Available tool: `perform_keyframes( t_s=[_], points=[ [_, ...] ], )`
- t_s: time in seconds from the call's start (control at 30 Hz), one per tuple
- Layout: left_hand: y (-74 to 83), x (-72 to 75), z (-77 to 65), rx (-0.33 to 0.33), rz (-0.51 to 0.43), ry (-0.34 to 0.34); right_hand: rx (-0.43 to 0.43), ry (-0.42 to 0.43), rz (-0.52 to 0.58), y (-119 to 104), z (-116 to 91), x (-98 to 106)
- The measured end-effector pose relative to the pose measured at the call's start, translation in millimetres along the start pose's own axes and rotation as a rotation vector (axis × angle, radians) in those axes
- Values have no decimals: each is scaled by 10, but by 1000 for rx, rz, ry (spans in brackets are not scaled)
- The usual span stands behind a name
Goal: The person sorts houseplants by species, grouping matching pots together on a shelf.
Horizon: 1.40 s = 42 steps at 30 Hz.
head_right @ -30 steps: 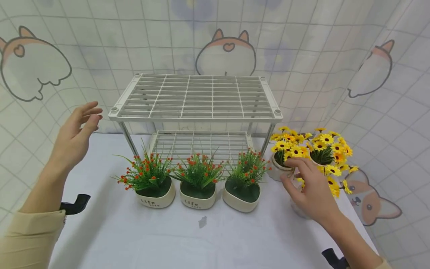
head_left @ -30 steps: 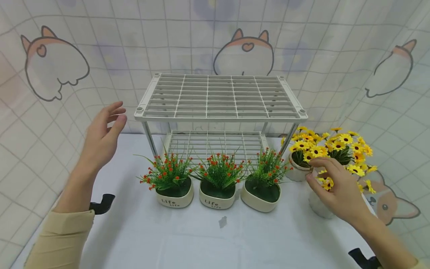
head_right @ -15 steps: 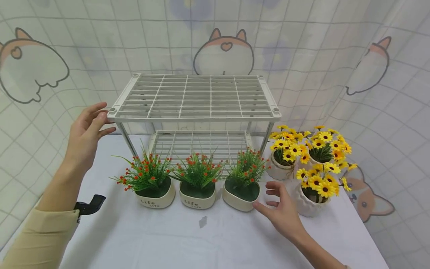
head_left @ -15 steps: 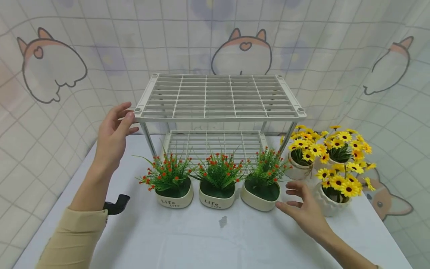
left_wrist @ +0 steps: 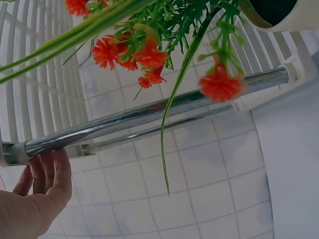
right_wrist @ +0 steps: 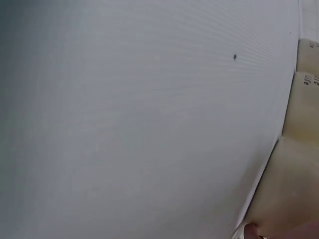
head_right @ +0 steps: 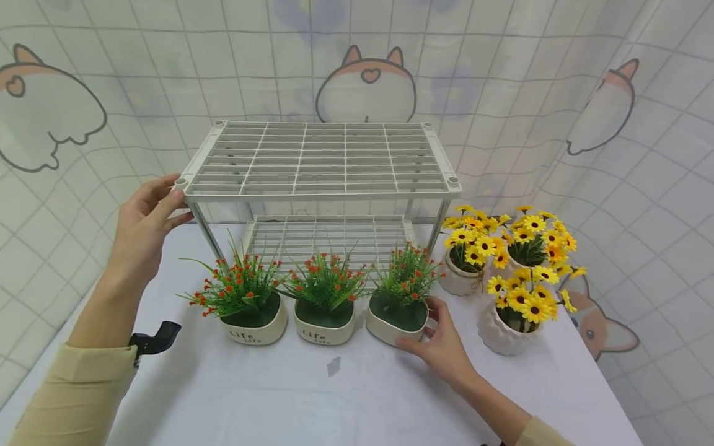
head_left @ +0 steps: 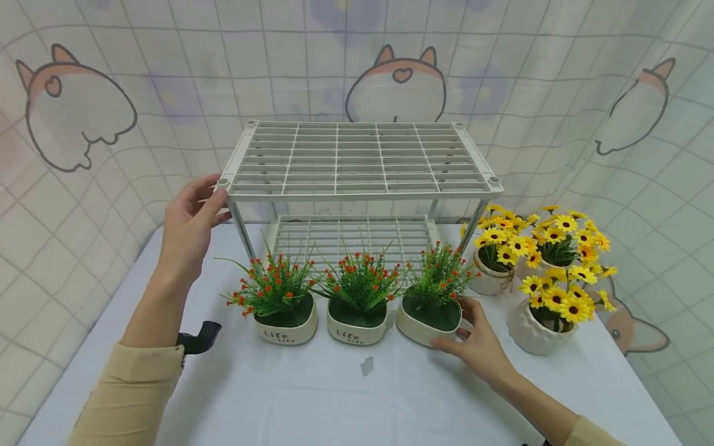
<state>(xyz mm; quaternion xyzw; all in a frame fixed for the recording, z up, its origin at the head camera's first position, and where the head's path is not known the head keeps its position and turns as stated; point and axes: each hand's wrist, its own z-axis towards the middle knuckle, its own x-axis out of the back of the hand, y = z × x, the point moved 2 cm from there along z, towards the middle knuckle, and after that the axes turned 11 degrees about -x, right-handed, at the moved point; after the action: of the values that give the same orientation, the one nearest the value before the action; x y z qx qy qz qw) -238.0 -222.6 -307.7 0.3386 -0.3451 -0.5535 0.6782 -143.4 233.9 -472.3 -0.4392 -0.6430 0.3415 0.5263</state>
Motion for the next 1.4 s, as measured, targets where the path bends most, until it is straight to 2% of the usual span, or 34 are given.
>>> perform_keyframes(
  t_s=[0.2,0.47,0.73,1.17,1.4],
  points=[
    [-13,-18,-15,27,-44,-8,-29,-6,13,14,36,-21],
    [-23,-33,-12,55,-85,19,-13,-22,18,12,61,-19],
    [-15,-60,11,48,-95,30,-28,28,-12,-32,25,47],
    [-50,-59,27,64,-93,41,3,91,20,-296,-167,259],
    [-66,-53,49,101,-114,53,-4,120,-17,-438,-298,341]
  ],
)
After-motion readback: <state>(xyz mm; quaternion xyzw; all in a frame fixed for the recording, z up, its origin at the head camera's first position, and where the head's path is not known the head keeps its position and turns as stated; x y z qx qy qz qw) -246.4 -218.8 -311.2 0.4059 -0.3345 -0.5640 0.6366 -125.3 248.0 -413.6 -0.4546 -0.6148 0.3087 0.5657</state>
